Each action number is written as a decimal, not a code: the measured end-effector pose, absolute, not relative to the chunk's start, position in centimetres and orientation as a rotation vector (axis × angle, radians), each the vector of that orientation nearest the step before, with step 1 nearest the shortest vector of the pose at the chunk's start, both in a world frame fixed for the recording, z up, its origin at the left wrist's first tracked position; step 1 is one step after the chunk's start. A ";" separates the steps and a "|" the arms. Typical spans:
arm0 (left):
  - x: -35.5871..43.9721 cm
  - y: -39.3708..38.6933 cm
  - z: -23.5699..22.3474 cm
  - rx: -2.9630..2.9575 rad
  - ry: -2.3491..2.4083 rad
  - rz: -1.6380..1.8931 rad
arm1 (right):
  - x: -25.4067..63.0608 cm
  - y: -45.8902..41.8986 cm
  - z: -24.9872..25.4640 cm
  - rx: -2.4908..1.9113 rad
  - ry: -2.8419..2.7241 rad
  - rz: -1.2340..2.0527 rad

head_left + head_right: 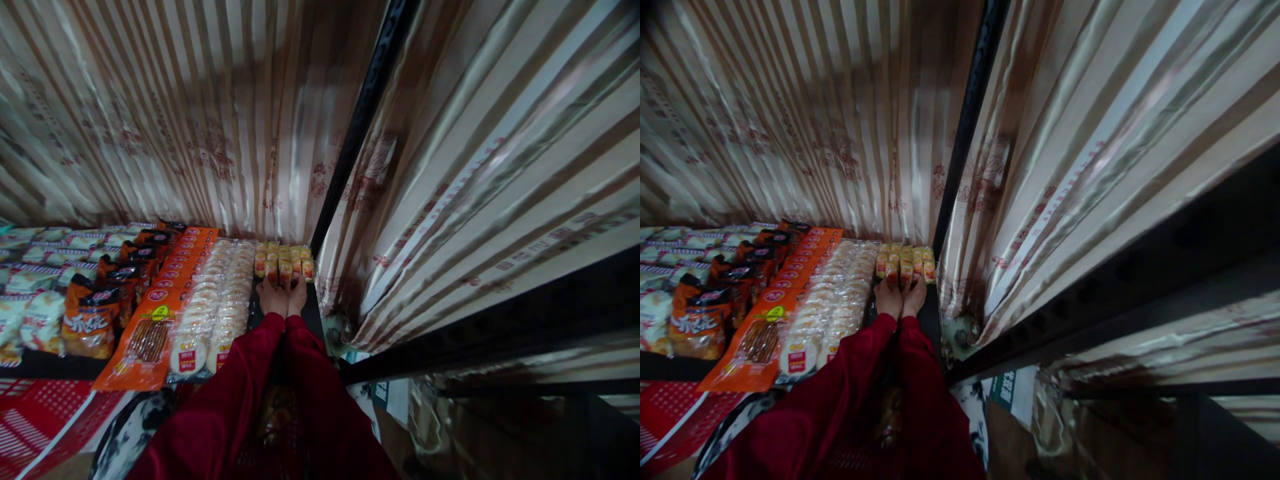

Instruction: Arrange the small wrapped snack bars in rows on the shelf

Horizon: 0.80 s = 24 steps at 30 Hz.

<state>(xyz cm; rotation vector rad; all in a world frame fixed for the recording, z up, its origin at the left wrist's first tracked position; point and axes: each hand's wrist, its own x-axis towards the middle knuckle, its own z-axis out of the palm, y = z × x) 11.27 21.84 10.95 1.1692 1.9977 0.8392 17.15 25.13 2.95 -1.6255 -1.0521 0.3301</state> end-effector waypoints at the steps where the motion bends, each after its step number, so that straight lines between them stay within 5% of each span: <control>1: 11.2 21.7 11.4 1.167 2.003 0.830 | 17.1 25.0 3.1 -1.628 -1.051 0.326; 24: 10.4 22.8 11.0 1.300 1.944 0.850 | 16.9 25.6 3.3 -1.642 -1.123 0.240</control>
